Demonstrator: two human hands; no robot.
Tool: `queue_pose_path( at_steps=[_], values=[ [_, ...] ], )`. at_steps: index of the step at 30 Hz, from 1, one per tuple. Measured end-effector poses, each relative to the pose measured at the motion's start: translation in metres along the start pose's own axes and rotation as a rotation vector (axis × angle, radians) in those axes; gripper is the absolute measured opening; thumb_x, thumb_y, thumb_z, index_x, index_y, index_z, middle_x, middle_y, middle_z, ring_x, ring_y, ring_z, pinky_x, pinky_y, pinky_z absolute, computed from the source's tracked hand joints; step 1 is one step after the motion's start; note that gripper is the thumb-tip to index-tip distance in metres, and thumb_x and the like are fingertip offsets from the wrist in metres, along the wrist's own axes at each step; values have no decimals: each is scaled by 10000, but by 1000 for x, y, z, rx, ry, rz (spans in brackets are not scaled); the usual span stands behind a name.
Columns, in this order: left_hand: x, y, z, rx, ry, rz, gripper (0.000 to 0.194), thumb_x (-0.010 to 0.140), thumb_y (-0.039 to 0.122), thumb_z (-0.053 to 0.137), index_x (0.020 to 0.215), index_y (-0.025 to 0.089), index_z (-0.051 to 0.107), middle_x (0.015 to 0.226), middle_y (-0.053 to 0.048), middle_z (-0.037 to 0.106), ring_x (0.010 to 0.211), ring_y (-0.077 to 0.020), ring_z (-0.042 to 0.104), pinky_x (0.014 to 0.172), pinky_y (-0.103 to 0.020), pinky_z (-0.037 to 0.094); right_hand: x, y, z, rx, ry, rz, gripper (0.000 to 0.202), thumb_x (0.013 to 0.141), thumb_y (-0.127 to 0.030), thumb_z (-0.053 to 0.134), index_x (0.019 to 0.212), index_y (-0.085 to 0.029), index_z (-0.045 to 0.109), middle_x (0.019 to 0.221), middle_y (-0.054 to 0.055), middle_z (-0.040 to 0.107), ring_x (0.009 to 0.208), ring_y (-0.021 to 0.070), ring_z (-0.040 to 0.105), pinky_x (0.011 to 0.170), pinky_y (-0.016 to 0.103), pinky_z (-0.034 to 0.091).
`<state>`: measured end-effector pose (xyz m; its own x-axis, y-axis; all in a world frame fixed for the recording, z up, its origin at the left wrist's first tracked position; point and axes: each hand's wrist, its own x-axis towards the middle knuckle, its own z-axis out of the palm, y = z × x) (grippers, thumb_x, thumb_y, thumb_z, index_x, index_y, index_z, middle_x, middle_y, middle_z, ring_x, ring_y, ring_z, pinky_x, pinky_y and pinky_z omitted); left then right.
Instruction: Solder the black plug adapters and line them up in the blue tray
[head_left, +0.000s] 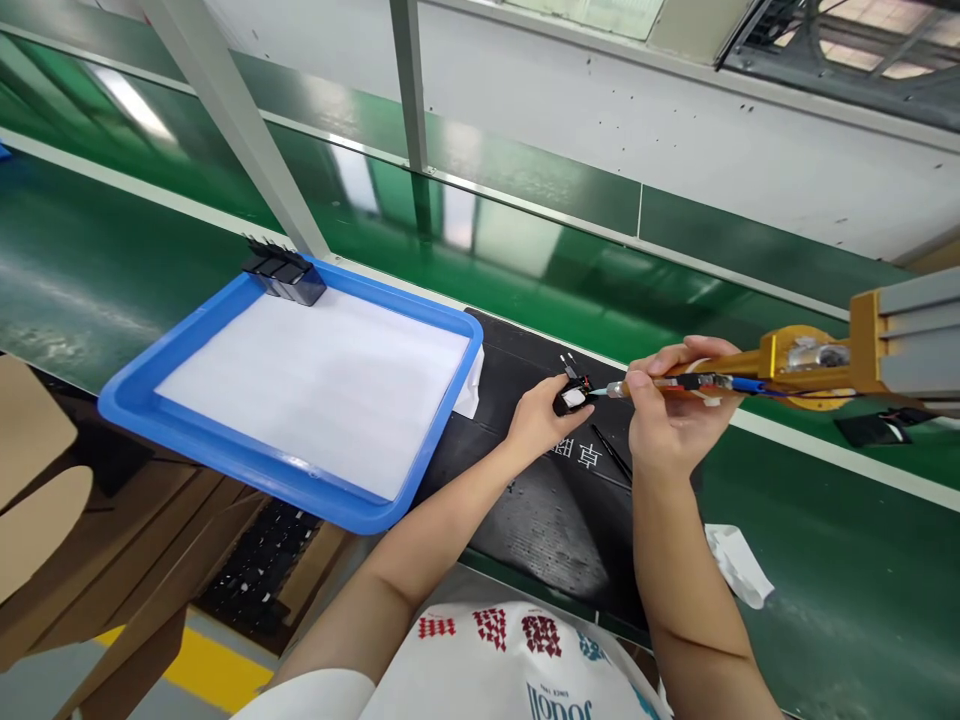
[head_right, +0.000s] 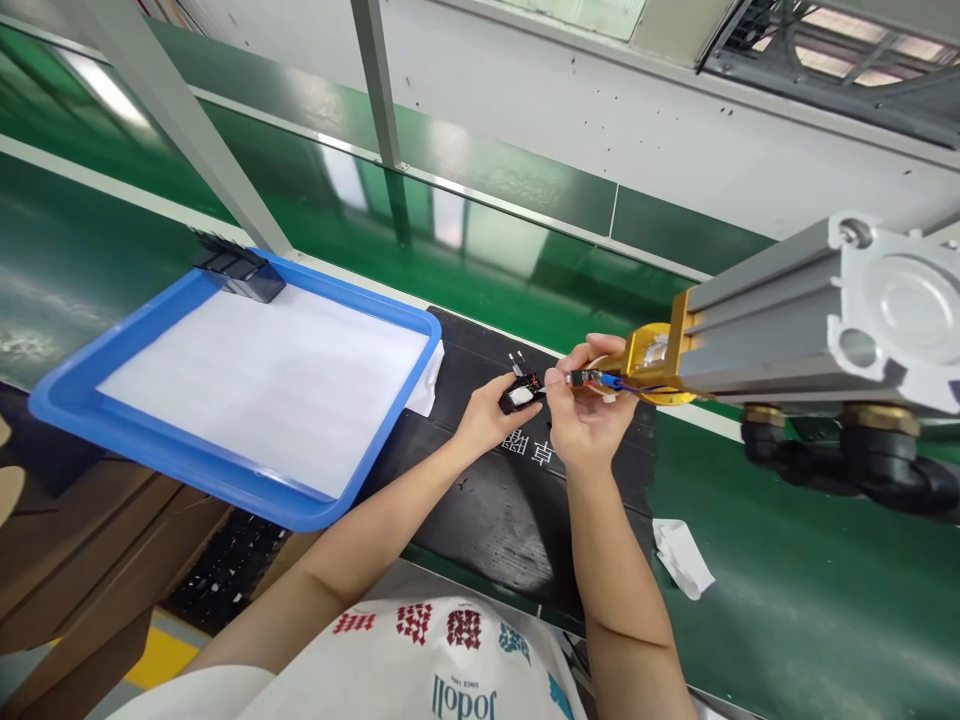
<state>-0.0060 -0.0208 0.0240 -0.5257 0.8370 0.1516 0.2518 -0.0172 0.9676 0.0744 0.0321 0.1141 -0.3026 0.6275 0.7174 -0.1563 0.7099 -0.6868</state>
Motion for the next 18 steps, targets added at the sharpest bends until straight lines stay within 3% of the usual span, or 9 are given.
queue_pose_path(
  at_steps=[3, 8, 12, 18],
  values=[
    [0, 1, -1, 11, -6, 5, 288, 769, 287, 748, 1036, 192, 698, 980, -51, 728, 915, -229, 678, 831, -322, 528, 0, 0, -1, -32, 1, 8, 279, 866, -366, 669, 1094, -374, 507, 812, 5, 478, 665, 177, 525, 604, 327, 511],
    [0, 0, -2, 9, -31, -5, 268, 774, 310, 742, 1010, 194, 691, 946, -42, 728, 882, -223, 673, 797, -316, 526, 1, -3, -3, 111, -41, 39, 380, 797, -291, 760, 1102, -410, 568, 838, -20, 475, 656, 139, 509, 608, 290, 490],
    [2, -6, 1, 3, -40, -46, 260, 762, 318, 751, 986, 200, 691, 903, -22, 730, 847, -211, 666, 766, -304, 522, -1, -5, -3, 55, -45, 40, 376, 798, -337, 758, 1106, -377, 547, 828, -12, 483, 659, 157, 519, 639, 323, 511],
    [7, -16, 5, 37, -27, -102, 321, 666, 249, 818, 966, 200, 715, 908, -31, 745, 876, -234, 650, 860, -374, 528, -8, -11, -1, 69, -69, 89, 357, 816, -335, 728, 1105, -415, 535, 862, 1, 470, 677, 163, 526, 632, 331, 520]
  ],
)
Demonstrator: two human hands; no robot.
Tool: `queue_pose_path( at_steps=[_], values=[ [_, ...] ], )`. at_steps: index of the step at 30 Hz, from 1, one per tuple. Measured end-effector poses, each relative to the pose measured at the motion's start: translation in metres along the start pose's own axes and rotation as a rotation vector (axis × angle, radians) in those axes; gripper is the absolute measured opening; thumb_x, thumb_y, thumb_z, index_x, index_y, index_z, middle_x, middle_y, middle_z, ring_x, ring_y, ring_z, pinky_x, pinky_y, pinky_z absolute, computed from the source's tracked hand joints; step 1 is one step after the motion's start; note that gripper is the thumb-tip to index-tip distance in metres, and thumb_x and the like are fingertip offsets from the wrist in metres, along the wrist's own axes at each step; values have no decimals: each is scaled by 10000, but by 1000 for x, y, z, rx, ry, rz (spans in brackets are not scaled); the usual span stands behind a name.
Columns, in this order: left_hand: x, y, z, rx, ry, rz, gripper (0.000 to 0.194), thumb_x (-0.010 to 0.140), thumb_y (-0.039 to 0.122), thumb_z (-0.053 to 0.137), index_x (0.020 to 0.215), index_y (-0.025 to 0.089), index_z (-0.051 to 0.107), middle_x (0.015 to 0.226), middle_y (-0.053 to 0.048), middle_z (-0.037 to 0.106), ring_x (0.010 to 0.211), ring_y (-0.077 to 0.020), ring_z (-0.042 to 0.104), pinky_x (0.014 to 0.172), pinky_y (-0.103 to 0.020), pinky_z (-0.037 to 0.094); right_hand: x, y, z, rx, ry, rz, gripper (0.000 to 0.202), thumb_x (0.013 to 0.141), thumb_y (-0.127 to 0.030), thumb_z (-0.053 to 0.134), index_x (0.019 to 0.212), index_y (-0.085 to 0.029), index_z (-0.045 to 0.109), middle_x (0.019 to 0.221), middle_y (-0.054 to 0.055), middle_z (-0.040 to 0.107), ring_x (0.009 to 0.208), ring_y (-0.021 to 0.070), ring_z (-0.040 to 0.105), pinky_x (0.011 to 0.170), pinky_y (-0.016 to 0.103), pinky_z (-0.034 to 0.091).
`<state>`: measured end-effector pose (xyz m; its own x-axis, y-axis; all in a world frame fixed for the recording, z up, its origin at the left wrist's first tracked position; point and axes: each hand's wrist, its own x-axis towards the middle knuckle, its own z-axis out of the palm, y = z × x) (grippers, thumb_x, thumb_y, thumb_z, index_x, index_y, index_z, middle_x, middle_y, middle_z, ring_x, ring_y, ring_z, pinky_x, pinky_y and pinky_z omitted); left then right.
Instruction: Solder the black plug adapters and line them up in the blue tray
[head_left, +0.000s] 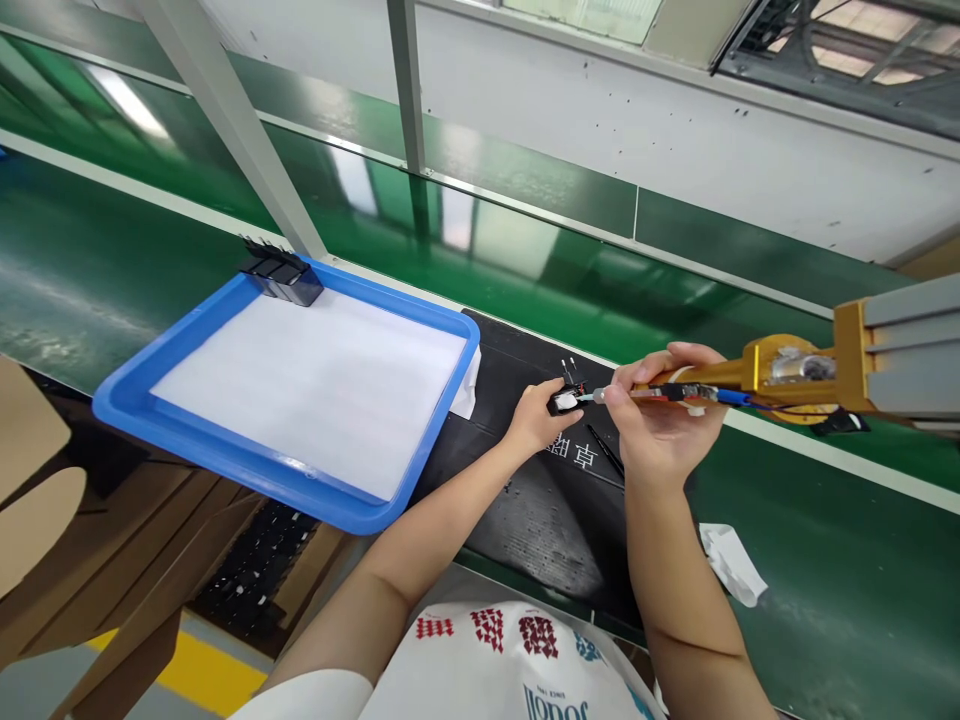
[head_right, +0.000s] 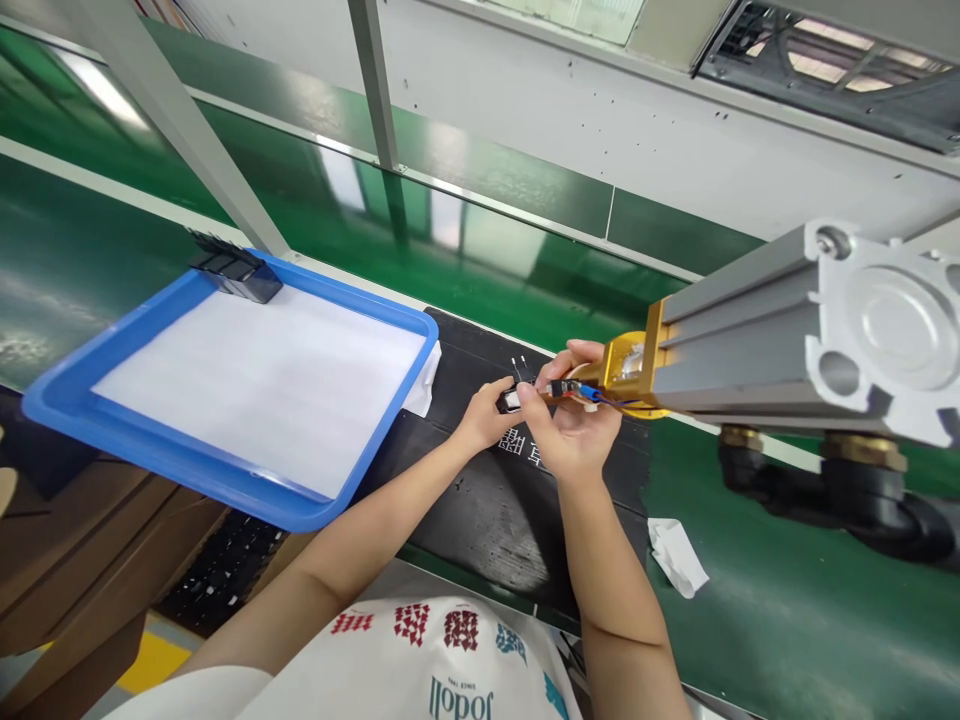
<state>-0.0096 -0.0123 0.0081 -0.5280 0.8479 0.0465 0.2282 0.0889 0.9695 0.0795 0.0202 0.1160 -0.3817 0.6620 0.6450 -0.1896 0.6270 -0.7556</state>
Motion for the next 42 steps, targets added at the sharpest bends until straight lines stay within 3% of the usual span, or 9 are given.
queue_pose_path(
  at_steps=[7, 14, 24, 28, 31, 34, 38, 42],
  values=[
    [-6, 7, 1, -188, -104, 44, 270, 717, 238, 770, 973, 175, 713, 953, -48, 740, 967, -251, 673, 910, -389, 534, -3, -6, 6, 100, -31, -14, 383, 812, -282, 733, 1122, -402, 542, 862, -16, 477, 654, 151, 499, 668, 352, 518],
    [-7, 13, 0, -263, -147, 124, 247, 773, 281, 739, 986, 161, 699, 935, -37, 731, 935, -237, 674, 839, -339, 548, -6, -8, 9, 79, -43, -12, 364, 824, -316, 720, 1116, -395, 516, 871, -9, 479, 658, 160, 485, 673, 365, 522],
    [-7, 11, 2, -426, -121, 103, 401, 710, 268, 786, 1075, 133, 688, 1029, -74, 745, 973, -244, 682, 866, -339, 546, -5, 1, 7, 148, -23, -55, 368, 826, -225, 703, 1136, -353, 550, 851, -20, 502, 723, 148, 525, 695, 328, 522],
    [-7, 13, 3, -444, -121, 96, 348, 748, 272, 754, 1066, 144, 692, 1040, -68, 743, 983, -235, 678, 869, -327, 543, -5, -1, 6, 204, -39, -64, 437, 794, -213, 734, 1169, -362, 568, 875, -22, 526, 704, 139, 530, 675, 323, 505],
    [-7, 13, 1, -375, -107, 74, 337, 715, 232, 774, 1035, 154, 700, 985, -40, 744, 937, -215, 679, 846, -304, 535, -5, -1, 4, 255, -54, -52, 441, 775, -305, 759, 1172, -350, 572, 873, -15, 522, 698, 153, 533, 681, 353, 511],
    [-3, 11, -3, -170, -90, 10, 278, 671, 221, 796, 920, 137, 706, 864, -27, 724, 854, -209, 671, 813, -302, 525, -5, 1, 2, 255, -54, -39, 403, 787, -381, 742, 1154, -339, 580, 848, -7, 529, 693, 168, 534, 662, 362, 513],
    [4, 8, -12, 95, -78, -109, 248, 684, 150, 751, 928, 149, 708, 878, -33, 724, 872, -221, 672, 840, -317, 515, -1, 5, -4, 240, -69, -32, 332, 821, -384, 714, 1130, -340, 601, 823, -2, 547, 709, 173, 554, 647, 340, 514],
    [6, 10, -18, 127, -98, -123, 306, 707, 196, 763, 1007, 170, 709, 944, -34, 738, 890, -219, 671, 868, -328, 515, 6, 11, -15, 165, -110, -11, 277, 841, -324, 697, 1100, -340, 601, 802, -11, 581, 707, 164, 576, 595, 298, 498]
  ],
)
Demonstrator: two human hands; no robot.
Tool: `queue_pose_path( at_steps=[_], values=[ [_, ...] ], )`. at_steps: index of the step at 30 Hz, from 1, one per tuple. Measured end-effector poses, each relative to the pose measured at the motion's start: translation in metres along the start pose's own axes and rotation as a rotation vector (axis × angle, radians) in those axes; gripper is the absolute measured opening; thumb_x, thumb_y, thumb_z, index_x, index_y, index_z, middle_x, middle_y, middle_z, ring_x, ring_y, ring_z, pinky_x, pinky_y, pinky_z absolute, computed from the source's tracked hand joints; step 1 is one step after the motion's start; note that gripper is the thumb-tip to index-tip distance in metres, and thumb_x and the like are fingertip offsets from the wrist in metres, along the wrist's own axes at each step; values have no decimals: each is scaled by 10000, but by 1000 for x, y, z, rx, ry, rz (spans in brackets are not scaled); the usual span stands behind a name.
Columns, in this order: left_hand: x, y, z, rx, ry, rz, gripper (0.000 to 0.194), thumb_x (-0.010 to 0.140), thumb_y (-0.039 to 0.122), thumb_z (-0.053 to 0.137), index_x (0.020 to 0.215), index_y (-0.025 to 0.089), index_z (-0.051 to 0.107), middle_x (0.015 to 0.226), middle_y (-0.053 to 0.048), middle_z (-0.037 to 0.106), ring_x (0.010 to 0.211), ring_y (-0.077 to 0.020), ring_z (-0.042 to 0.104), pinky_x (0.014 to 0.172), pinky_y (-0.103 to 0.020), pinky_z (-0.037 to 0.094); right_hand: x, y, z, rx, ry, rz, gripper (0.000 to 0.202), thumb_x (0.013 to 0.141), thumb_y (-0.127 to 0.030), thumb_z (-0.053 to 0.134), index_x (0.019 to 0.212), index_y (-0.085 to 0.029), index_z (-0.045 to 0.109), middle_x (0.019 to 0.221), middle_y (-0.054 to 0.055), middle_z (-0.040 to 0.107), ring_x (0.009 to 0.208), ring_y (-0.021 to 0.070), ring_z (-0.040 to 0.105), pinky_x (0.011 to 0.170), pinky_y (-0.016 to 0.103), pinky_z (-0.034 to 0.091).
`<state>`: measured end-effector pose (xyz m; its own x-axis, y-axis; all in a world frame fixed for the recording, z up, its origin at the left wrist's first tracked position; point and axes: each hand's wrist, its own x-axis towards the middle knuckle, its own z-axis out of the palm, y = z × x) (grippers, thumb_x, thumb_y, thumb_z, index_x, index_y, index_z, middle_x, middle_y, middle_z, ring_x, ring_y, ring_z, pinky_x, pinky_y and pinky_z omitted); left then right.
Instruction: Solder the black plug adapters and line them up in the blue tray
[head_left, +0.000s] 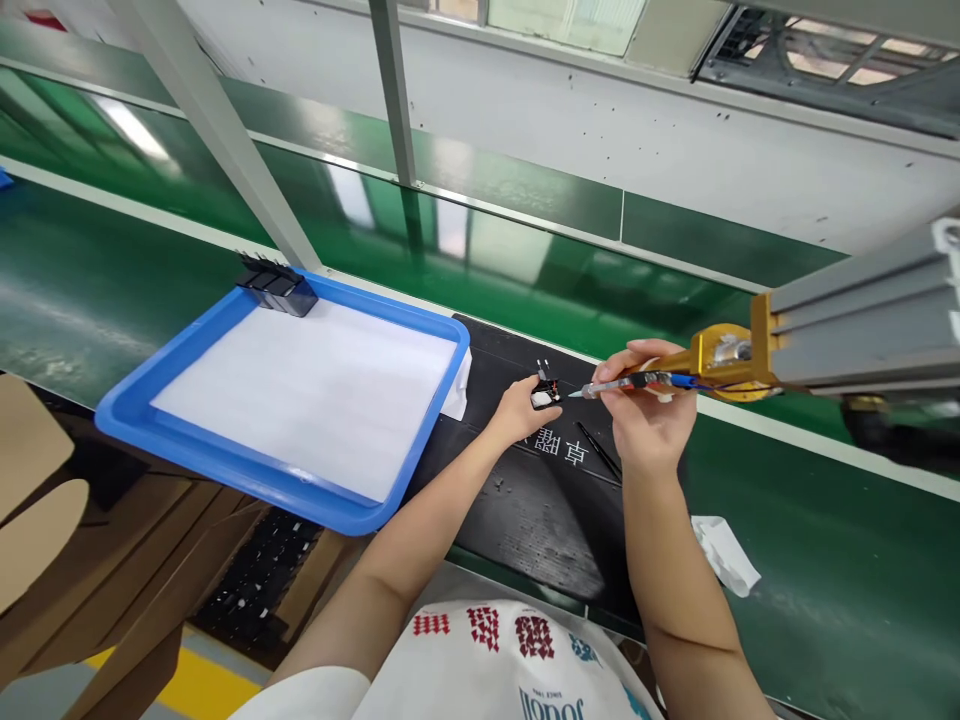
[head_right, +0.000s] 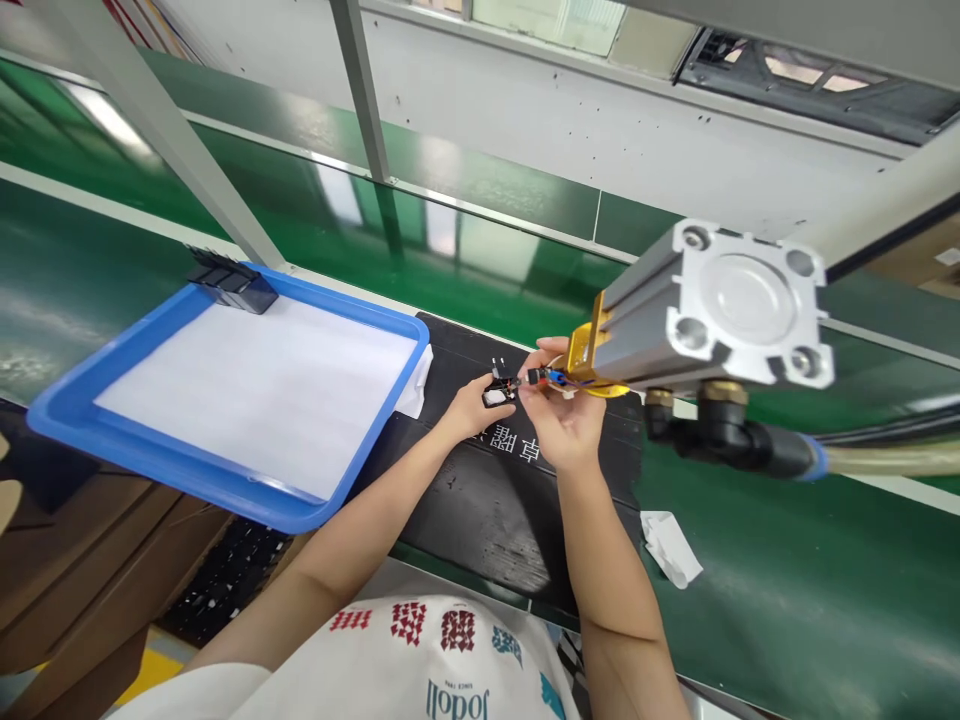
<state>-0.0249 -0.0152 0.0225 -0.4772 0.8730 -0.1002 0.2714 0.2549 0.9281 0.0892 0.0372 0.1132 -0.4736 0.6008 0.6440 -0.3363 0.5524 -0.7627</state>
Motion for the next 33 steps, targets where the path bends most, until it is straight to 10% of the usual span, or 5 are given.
queue_pose_path(
  at_steps=[8, 21, 33],
  values=[
    [4, -2, 6, -42, 162, 82, 112, 784, 215, 716, 883, 165, 714, 912, -64, 734, 925, -222, 683, 883, -338, 529, 5, 9, -29, -128, 3, 104, 304, 819, -263, 687, 1094, -278, 560, 838, -5, 633, 740, 171, 642, 656, 310, 533],
    [-5, -5, -10, 343, 75, 429, 515, 915, 192, 496, 1429, 205, 473, 1127, -58, 684, 1068, -216, 564, 1033, -411, 449, 9, 7, -42, -299, -45, 168, 167, 849, -321, 595, 979, -220, 569, 796, 39, 644, 755, 207, 662, 670, 339, 529],
    [-12, 9, -4, 414, 154, 281, 207, 838, 279, 702, 1010, 205, 613, 939, -29, 716, 927, -200, 690, 859, -298, 514, 14, 6, -51, -347, -40, 174, 166, 836, -342, 587, 880, -194, 649, 746, 50, 682, 672, 203, 644, 610, 319, 512]
  ],
)
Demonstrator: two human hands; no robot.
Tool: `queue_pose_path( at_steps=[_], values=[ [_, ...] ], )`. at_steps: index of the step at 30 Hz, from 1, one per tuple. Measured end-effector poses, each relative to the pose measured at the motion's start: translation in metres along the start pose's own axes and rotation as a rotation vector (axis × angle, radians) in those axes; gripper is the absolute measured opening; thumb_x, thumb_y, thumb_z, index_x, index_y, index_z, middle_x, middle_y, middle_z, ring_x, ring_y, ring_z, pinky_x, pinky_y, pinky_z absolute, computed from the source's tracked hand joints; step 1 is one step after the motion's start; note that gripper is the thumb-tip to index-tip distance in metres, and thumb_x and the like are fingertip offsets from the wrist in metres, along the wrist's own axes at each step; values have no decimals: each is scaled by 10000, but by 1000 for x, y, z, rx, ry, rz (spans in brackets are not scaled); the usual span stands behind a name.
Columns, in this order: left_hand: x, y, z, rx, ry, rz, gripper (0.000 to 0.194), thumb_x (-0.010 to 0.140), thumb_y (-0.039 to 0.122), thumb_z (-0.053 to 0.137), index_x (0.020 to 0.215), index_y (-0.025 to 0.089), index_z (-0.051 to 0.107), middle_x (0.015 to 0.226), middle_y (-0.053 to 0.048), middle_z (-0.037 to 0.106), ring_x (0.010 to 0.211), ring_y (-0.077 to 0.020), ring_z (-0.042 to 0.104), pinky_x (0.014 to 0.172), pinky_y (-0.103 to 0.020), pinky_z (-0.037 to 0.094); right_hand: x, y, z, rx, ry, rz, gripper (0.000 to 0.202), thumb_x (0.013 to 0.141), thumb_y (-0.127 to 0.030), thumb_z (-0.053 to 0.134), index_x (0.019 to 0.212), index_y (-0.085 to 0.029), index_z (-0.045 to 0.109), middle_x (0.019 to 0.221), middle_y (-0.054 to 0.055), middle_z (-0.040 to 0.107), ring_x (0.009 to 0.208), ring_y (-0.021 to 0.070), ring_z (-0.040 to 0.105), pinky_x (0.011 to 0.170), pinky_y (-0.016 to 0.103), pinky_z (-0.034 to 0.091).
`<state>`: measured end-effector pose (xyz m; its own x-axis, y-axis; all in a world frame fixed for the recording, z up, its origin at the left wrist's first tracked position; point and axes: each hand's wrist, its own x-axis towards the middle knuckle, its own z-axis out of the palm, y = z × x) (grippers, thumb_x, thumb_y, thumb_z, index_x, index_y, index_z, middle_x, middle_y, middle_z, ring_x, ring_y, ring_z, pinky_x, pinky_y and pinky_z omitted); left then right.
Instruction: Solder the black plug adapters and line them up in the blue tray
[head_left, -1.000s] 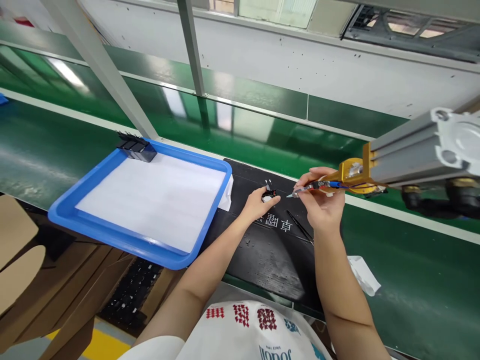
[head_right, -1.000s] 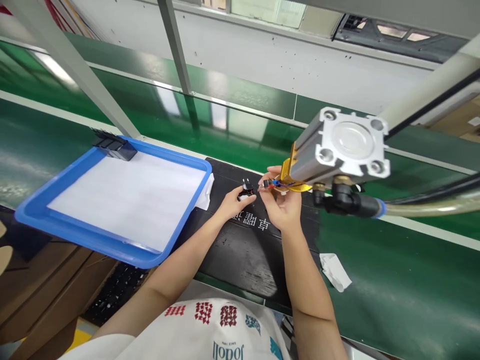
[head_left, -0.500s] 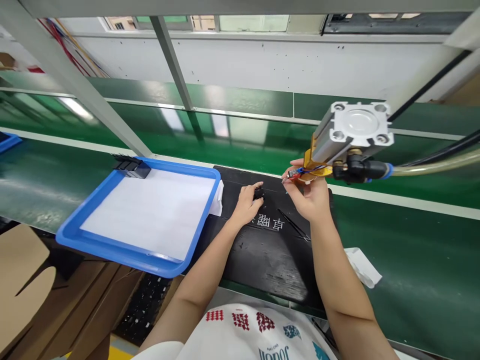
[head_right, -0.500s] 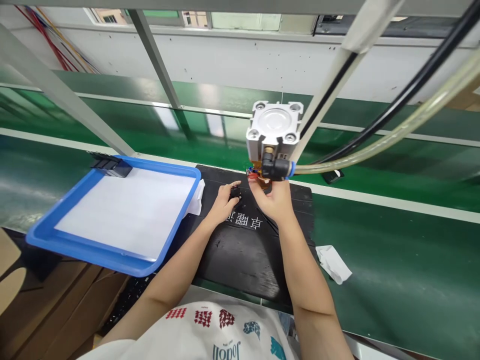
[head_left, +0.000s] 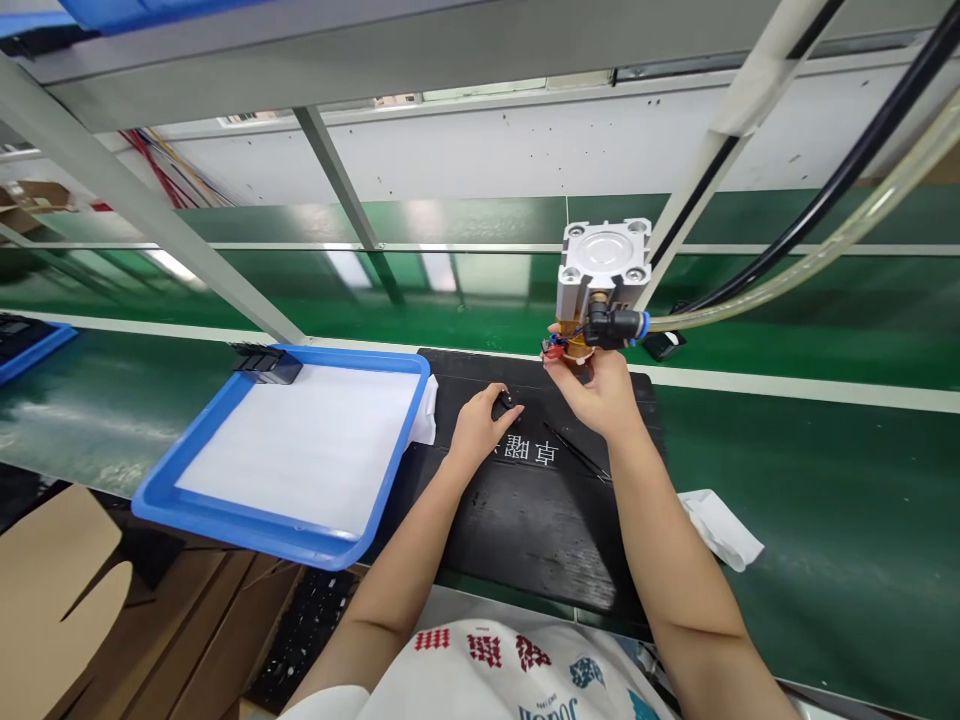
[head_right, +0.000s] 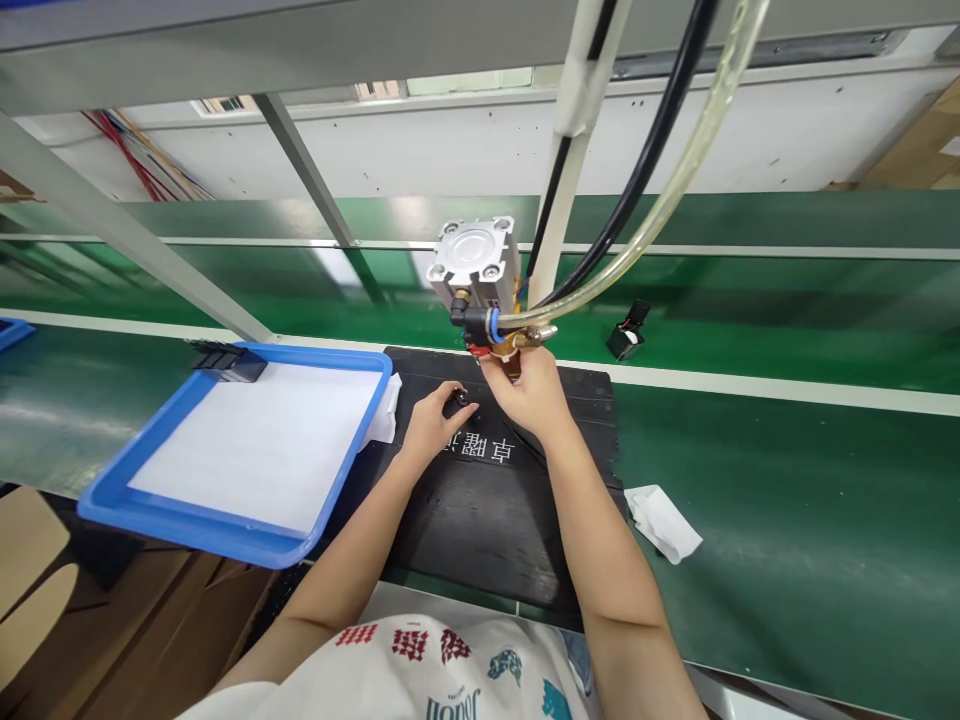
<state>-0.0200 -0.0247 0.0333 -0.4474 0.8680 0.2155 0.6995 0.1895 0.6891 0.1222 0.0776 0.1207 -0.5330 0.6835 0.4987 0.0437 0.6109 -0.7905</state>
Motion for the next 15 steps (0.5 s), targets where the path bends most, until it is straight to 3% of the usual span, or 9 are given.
queue_pose_path(
  at_steps=[5, 8, 12, 15],
  values=[
    [-4, 1, 5, 66, -53, 15, 165, 904, 276, 610, 1043, 200, 564, 957, -48, 708, 905, -203, 699, 814, -290, 518, 2, 0, -2, -6, 11, -15, 156, 829, -337, 581, 806, -196, 643, 715, 50, 673, 635, 198, 613, 601, 323, 500],
    [-10, 3, 10, 236, -52, -24, 273, 928, 278, 573, 1174, 170, 525, 1022, -99, 697, 971, -239, 690, 823, -320, 524, 3, -1, -4, -29, 7, -28, 182, 828, -314, 557, 702, -197, 617, 665, 39, 651, 551, 163, 546, 547, 298, 455],
    [-14, 7, 11, 456, -92, -30, 480, 887, 284, 637, 1306, 129, 462, 1090, -141, 673, 1006, -268, 668, 829, -340, 531, 4, -1, -4, -46, 22, -42, 177, 823, -295, 552, 705, -186, 628, 660, 37, 643, 500, 133, 477, 522, 286, 418],
    [-13, 11, 9, 519, -131, -58, 479, 907, 289, 609, 1327, 119, 455, 1114, -161, 667, 998, -280, 667, 784, -341, 540, 4, 0, -5, -68, 25, -33, 170, 820, -296, 563, 709, -189, 634, 661, 38, 645, 508, 134, 480, 512, 279, 405]
  ],
)
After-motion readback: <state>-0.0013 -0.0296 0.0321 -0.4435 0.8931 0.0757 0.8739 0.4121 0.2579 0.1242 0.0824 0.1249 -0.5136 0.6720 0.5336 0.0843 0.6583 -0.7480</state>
